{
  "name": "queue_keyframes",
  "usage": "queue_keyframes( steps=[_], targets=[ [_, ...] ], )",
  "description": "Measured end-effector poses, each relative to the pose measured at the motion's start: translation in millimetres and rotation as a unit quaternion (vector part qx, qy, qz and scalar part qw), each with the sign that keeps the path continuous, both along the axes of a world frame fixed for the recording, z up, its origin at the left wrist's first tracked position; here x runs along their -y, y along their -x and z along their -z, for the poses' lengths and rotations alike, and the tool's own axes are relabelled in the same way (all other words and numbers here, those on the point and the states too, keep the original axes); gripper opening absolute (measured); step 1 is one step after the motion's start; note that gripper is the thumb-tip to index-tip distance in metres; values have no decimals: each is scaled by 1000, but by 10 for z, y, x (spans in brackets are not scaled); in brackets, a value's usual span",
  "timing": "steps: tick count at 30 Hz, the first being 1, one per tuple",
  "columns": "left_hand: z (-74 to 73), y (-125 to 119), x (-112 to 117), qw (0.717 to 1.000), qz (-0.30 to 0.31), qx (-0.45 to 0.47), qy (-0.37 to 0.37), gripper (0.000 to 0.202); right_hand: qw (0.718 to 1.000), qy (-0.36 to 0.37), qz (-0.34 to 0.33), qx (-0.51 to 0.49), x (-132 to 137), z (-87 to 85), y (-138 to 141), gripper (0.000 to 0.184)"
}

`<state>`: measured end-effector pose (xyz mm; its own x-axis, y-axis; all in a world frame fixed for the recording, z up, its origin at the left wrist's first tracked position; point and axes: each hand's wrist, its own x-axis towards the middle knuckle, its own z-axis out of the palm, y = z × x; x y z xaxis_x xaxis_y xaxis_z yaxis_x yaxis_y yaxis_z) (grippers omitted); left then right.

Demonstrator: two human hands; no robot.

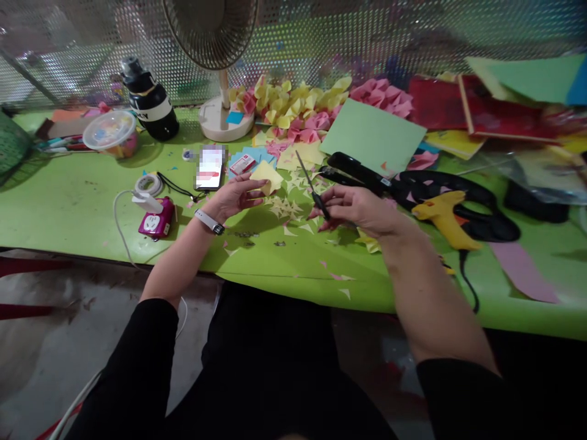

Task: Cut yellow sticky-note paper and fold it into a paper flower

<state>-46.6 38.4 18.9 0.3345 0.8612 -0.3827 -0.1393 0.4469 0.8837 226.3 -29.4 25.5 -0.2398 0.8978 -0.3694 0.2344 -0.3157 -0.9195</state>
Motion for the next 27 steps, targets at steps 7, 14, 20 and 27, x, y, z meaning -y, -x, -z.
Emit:
queue_keyframes(
  steps=[7,14,20,27],
  targets=[
    [25,-21,62,999,12,47,-14,29,998,-9,-22,-63,45,131,122,40],
    [94,-39,52,998,7,65,-15,21,998,-34,-9,-47,54,124,172,44],
    [98,-86,103,997,13,70,-10,33,999,-27,-19,-36,48,154,205,46],
    [146,-101,117,998,19,49,-46,58,999,-24,-29,-25,48,184,197,43]
  ],
)
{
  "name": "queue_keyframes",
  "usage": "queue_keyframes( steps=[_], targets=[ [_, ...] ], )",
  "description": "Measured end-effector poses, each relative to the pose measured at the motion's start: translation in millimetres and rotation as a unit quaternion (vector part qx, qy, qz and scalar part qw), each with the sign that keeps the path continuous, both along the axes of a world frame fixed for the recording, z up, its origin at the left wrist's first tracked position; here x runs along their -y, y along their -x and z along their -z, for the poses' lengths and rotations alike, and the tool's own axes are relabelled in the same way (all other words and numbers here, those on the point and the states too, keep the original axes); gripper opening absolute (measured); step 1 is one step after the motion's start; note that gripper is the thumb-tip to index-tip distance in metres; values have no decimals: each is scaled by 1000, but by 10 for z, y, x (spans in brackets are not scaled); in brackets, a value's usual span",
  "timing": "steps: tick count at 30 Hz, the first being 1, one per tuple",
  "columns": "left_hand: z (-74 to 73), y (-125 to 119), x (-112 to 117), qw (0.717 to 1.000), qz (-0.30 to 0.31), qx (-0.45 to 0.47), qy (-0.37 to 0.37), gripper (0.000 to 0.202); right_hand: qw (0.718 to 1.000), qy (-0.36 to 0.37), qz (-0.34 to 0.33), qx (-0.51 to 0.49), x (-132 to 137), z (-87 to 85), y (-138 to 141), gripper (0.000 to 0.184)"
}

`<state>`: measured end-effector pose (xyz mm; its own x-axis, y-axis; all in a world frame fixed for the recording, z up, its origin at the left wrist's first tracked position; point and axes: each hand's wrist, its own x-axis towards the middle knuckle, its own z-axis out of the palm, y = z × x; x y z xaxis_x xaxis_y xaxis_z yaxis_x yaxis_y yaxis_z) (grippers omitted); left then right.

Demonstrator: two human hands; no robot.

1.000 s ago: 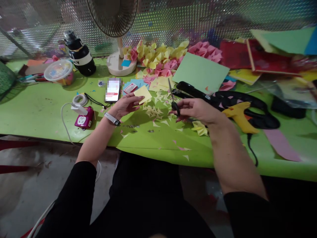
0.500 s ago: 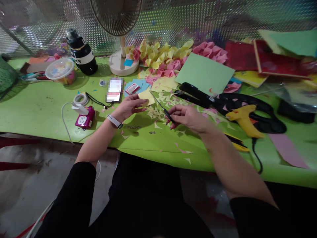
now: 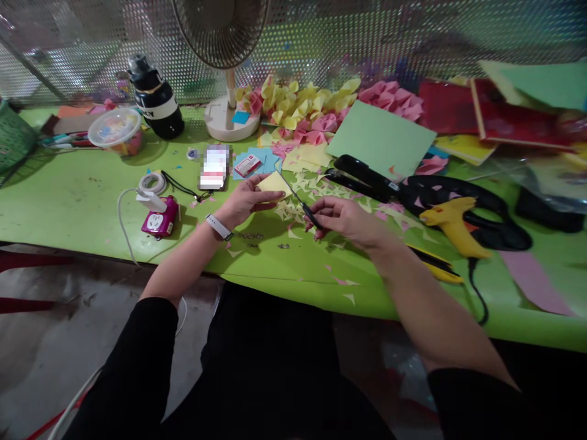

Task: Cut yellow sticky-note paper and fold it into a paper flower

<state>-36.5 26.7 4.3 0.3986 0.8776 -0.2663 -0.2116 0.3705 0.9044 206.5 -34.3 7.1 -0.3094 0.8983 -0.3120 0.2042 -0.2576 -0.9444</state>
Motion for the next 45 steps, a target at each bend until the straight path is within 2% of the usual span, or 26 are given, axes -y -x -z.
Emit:
queue_keyframes(
  steps=[4,10,16,22,29,36,41,45],
  targets=[
    [-33,4,8,1000,-10,-9,-17,50,1000,0,-2,-4,8,-19,6,46],
    [-86,7,16,999,-40,-7,-14,58,1000,1,-3,-8,11,-16,-8,46],
    [-9,7,-4,999,-44,10,-14,45,1000,3,-5,-4,12,-2,-23,44],
    [-9,24,-8,999,-48,5,-16,41,1000,4,-5,1,10,7,-20,40],
    [15,12,-44,997,-54,48,24,20,1000,0,-7,2,22,-6,-12,40],
    [36,22,-57,998,-35,46,16,33,999,-27,27,-6,17,-14,-47,39],
    [22,27,-41,999,-49,10,-10,44,1000,-19,19,-8,18,-11,-47,35],
    [8,19,-25,998,-54,7,-10,37,1000,-8,7,-3,17,-1,-39,35]
  ],
)
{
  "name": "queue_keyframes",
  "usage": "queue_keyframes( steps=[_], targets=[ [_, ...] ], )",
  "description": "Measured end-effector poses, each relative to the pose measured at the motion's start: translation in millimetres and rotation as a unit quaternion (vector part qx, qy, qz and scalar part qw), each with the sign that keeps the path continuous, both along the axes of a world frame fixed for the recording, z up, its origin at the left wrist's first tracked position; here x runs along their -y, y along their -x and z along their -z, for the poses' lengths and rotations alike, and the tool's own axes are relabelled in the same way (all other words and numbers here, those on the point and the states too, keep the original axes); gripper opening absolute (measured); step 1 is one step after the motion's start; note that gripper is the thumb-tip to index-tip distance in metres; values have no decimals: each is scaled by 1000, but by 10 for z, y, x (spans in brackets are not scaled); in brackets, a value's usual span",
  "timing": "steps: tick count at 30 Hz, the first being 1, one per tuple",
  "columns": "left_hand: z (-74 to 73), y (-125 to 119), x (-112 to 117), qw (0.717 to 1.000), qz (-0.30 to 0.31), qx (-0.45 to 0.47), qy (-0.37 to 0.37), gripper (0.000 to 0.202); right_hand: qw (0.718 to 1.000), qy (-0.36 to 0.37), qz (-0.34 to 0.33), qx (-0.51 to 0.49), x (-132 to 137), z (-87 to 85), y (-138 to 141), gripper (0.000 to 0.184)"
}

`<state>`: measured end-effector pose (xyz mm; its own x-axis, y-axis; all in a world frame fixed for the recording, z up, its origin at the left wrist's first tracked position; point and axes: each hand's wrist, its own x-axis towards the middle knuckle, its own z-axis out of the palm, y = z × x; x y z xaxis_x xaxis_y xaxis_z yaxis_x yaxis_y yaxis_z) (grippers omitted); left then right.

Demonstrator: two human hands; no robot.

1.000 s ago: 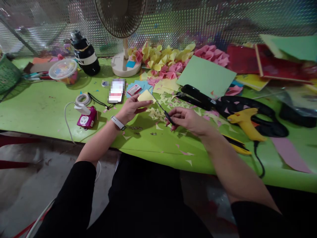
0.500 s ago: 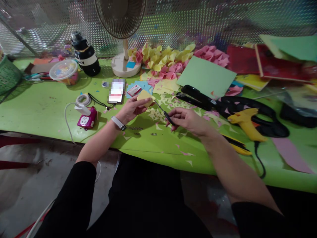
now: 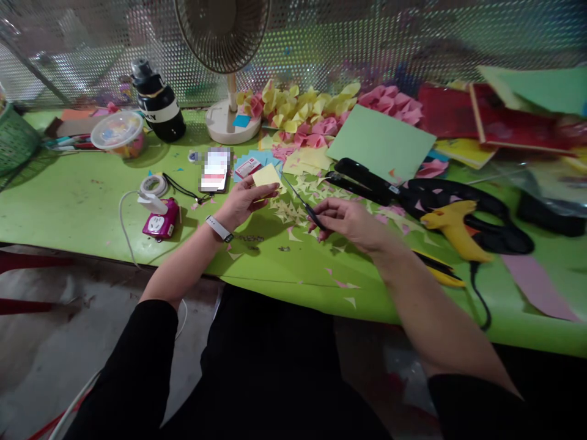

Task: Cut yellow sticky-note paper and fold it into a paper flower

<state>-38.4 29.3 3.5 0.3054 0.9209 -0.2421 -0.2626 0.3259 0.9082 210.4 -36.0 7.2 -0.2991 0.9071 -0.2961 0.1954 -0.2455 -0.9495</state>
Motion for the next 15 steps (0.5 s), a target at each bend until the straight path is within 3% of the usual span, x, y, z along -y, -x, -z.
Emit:
queue_keyframes(
  steps=[6,15],
  targets=[
    [-24,-22,28,1000,26,0,7,25,1000,0,1,6,-1,-11,36,47],
    [-39,-27,65,997,54,-47,-28,38,1000,-3,-4,15,9,-8,36,43]
  ],
)
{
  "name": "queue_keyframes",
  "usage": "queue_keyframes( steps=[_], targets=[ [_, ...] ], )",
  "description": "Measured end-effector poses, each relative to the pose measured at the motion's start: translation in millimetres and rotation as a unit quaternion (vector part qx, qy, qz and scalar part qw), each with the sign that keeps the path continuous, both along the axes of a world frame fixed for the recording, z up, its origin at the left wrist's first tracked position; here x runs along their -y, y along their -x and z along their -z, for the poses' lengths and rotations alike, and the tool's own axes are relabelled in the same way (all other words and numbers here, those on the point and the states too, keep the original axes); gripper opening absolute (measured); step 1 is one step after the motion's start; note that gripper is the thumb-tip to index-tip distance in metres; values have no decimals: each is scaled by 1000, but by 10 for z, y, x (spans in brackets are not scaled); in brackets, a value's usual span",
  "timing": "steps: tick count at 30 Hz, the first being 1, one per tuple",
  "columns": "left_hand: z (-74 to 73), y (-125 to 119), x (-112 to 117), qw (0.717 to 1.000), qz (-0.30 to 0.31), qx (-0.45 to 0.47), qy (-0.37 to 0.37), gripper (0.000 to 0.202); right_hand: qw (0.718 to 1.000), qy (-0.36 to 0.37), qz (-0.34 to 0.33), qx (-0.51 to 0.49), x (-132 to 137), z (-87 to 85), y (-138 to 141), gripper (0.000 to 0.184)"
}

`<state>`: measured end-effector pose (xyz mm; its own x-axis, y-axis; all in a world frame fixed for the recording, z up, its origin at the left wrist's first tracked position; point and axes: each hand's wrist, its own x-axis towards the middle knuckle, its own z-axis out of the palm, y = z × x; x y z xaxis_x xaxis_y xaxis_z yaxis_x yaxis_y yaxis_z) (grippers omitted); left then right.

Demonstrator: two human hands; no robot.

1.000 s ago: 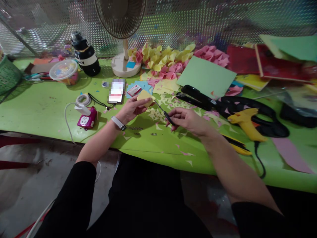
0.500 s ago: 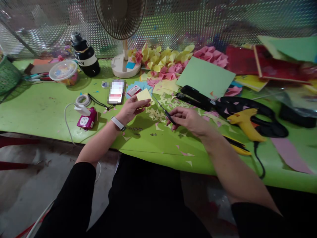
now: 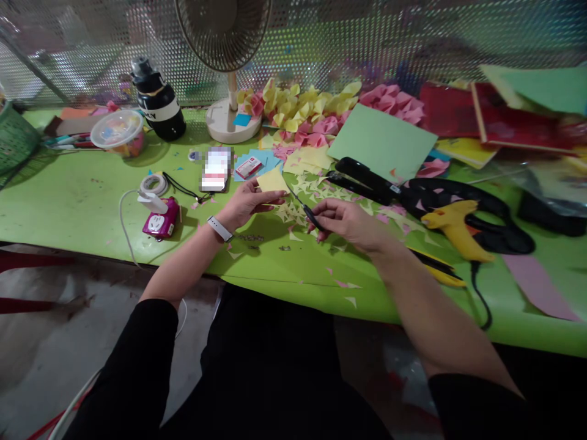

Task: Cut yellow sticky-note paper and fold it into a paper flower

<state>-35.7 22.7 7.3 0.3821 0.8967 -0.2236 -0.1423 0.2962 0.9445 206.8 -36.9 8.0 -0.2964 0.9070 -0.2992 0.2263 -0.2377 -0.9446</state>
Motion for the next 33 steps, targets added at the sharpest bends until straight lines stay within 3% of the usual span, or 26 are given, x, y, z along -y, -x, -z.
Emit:
queue_keyframes(
  steps=[9,17,23,33],
  targets=[
    [14,-24,52,998,59,-24,4,36,1000,-6,-3,-13,-1,81,-22,35],
    [31,-6,-4,1000,-31,2,4,32,999,-20,23,-24,-7,8,29,42],
    [10,10,9,999,-48,14,-16,33,998,-10,51,-37,-6,12,29,49],
    [-2,-4,31,999,-39,12,-24,36,999,24,8,-25,15,-22,37,42]
  ],
)
